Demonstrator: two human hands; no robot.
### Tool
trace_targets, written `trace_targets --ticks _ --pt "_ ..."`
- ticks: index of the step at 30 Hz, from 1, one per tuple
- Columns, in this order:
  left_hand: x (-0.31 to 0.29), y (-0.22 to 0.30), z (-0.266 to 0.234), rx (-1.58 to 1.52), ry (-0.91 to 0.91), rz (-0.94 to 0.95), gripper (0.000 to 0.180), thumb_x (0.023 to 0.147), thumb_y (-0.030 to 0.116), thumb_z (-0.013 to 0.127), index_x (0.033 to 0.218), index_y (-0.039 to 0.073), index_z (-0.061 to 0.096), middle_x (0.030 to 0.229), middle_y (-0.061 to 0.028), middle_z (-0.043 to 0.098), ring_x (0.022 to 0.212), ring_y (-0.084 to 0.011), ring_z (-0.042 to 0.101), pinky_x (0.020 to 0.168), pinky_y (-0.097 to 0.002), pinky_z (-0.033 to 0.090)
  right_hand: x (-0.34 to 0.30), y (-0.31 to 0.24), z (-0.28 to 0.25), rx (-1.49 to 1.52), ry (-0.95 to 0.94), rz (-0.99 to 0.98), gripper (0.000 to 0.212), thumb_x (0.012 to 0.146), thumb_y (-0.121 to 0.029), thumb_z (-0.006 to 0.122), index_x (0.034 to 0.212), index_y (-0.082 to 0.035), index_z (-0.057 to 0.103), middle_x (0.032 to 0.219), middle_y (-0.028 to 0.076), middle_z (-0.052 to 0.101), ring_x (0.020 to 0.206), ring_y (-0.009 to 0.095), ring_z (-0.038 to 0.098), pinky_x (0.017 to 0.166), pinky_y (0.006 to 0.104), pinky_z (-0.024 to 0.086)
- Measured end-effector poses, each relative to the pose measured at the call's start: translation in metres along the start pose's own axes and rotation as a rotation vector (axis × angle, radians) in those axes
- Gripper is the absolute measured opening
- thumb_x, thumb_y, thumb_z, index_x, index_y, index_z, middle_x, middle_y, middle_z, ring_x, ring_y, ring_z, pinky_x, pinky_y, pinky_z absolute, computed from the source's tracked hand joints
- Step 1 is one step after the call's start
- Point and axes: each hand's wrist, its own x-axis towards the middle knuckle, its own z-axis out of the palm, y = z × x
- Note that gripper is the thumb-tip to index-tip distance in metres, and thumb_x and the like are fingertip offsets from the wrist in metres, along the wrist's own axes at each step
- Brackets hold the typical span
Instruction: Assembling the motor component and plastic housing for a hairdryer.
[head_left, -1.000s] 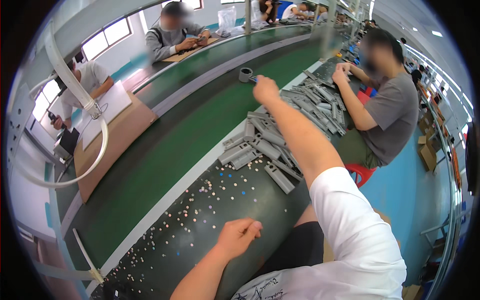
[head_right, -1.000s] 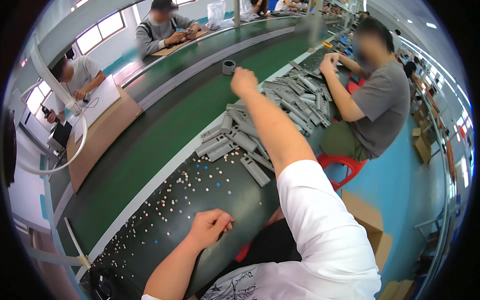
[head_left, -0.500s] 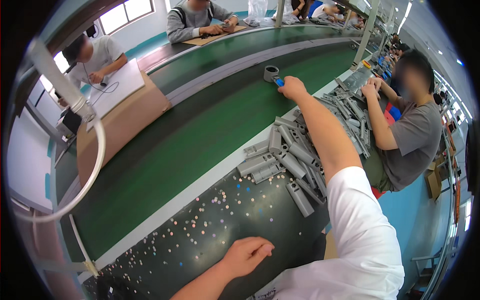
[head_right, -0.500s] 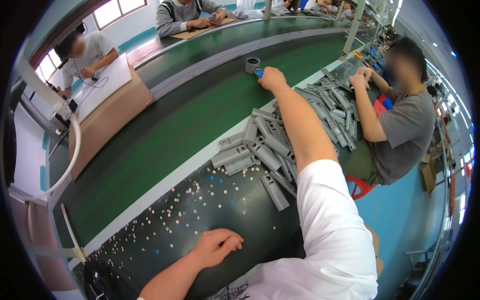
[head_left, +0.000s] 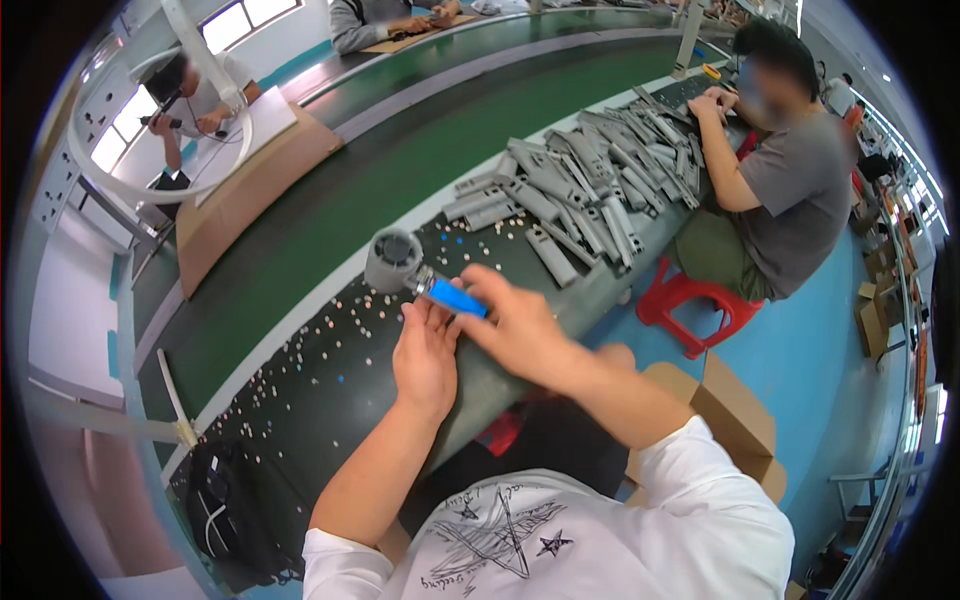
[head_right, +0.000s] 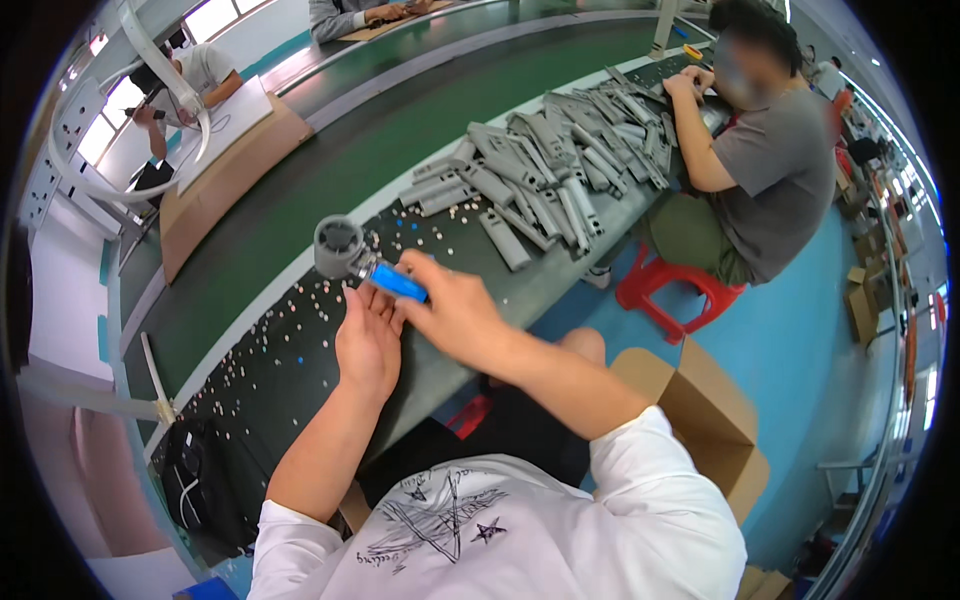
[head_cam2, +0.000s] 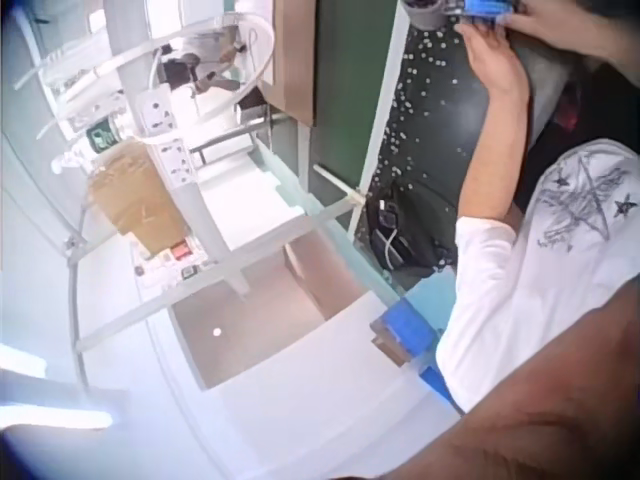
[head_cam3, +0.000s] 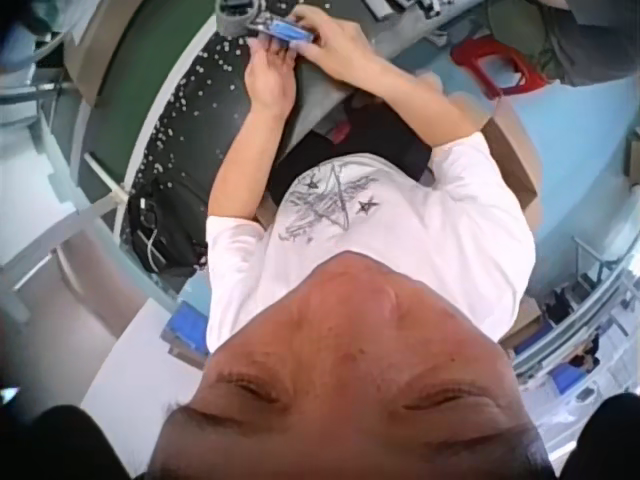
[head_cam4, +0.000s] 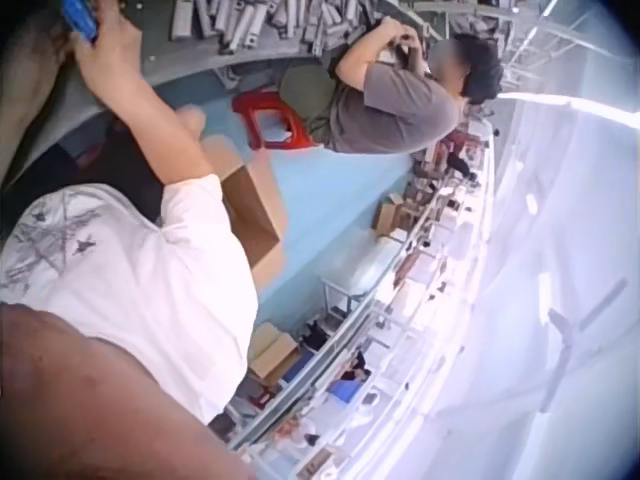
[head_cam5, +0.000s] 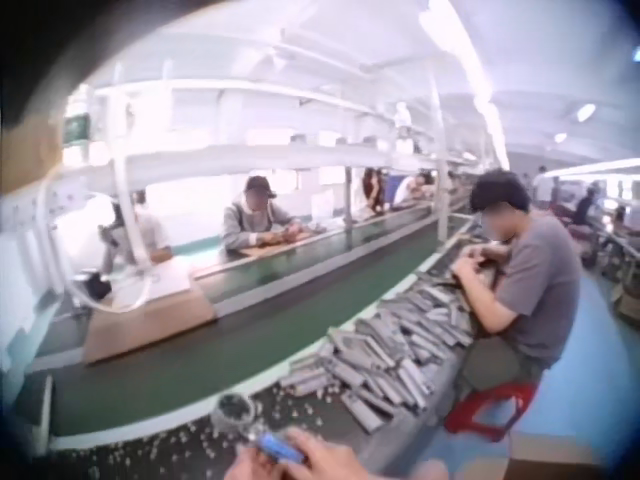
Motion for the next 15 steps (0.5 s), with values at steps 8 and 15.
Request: trace_targets --ticks 8,15 --pt "-0.082 -0.006 0.007 -0.244 0.145 -0.036 0.046 0.106 0.040 0.029 0.136 0.008 0.043 0.107 -0.0073 0.059 0.099 -0.0211 0.056 0.091 -0.0385 0.046 -0.055 0.017 -0.008 -0.106 0.230 -0.027 0.030 0.086 -0.023 0.068 0.109 -0.003 0.061 0.088 0.012 0.067 0.082 0.031 0.065 0.073 0.0410 0.052" --pt "-0.128 -0.007 0.005 -0.395 0.021 -0.089 0.051 0.104 0.040 0.032 0.137 0.003 0.043 0.102 -0.0075 0.058 0.080 -0.0195 0.055 0.056 -0.0314 0.045 -0.038 0.095 -0.043 -0.807 0.362 -0.094 0.030 0.083 -0.020 0.069 0.112 -0.011 0.065 0.098 0.010 0.062 0.091 0.031 0.056 0.077 0.0420 0.048"
